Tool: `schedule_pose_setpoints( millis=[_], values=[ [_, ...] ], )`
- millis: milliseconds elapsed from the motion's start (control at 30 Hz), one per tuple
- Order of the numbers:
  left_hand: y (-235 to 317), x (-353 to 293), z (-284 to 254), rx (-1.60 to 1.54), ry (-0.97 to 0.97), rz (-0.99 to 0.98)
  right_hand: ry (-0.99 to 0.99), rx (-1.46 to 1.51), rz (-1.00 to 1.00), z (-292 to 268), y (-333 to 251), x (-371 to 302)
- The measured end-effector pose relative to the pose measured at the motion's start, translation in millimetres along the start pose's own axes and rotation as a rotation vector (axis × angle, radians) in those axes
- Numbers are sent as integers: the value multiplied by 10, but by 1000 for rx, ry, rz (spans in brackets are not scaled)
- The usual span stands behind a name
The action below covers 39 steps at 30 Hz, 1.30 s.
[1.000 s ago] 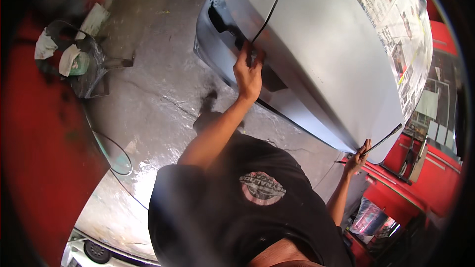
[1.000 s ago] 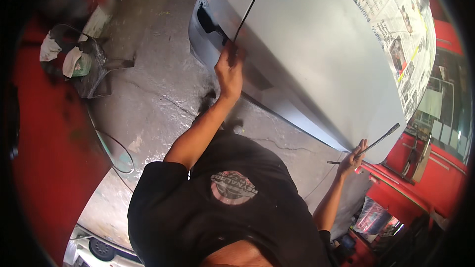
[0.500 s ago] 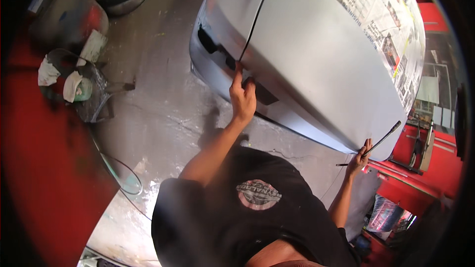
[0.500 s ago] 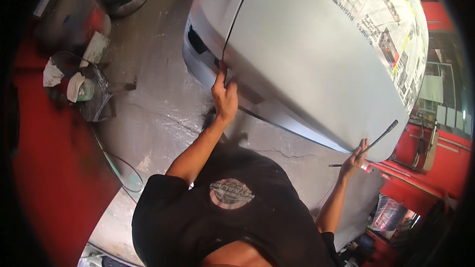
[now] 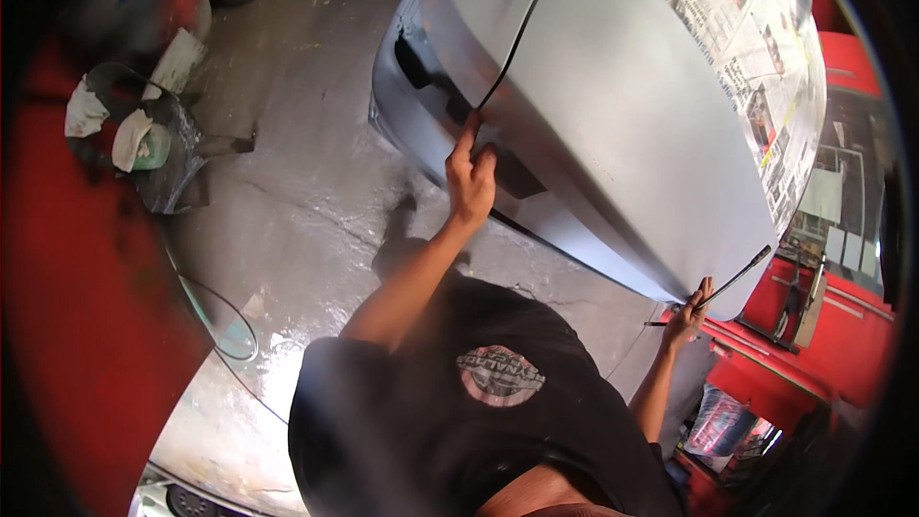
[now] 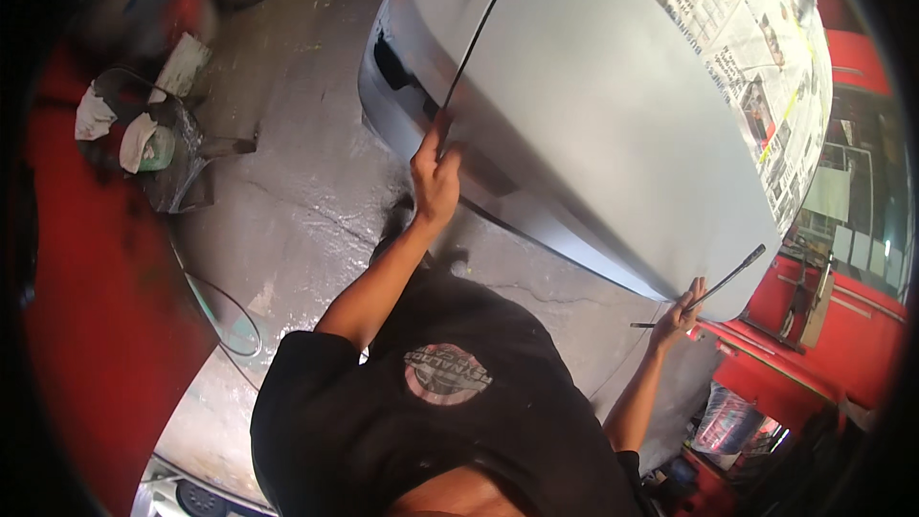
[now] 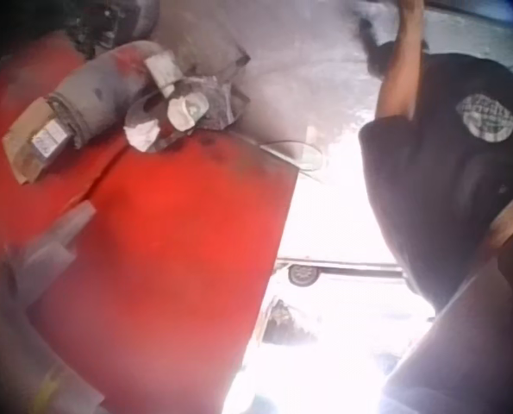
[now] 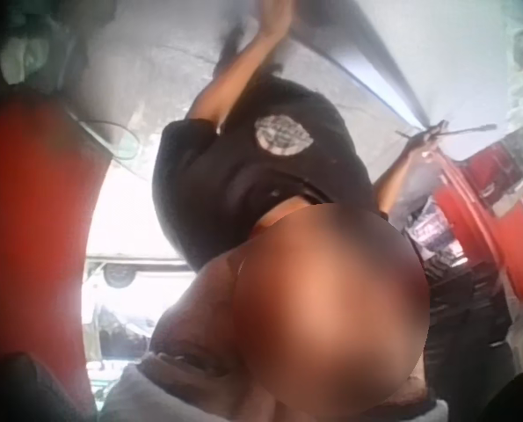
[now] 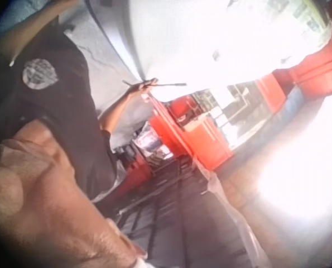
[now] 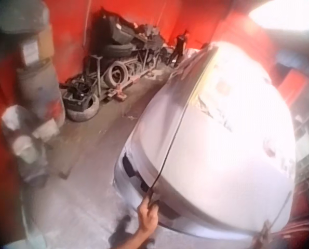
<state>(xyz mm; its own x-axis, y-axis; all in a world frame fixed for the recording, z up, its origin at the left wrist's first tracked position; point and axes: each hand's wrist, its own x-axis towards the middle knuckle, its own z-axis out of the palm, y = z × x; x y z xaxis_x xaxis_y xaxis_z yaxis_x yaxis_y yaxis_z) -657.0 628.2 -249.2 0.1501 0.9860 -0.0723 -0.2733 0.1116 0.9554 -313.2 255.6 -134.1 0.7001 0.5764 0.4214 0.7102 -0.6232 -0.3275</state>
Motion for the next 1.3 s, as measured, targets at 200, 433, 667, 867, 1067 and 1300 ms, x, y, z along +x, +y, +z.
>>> schedule_pose_setpoints(
  millis=[200,433,667,867,1067,1300],
  values=[
    [130,160,-53,55,242,201,19,14,-1,21,-42,15],
    [957,860,174,716,-90,667,90,25,-23,37,-87,-15],
    [1134,1755,671,983,-293,516,63,11,-32,-49,-196,48],
    [1085,2566,1094,785,-318,477,89,86,23,-53,-303,50],
    [975,3279,1287,609,-326,584,104,61,32,-3,-322,74],
    [885,3143,1227,770,-353,682,106,28,81,33,-181,29]
  ],
)
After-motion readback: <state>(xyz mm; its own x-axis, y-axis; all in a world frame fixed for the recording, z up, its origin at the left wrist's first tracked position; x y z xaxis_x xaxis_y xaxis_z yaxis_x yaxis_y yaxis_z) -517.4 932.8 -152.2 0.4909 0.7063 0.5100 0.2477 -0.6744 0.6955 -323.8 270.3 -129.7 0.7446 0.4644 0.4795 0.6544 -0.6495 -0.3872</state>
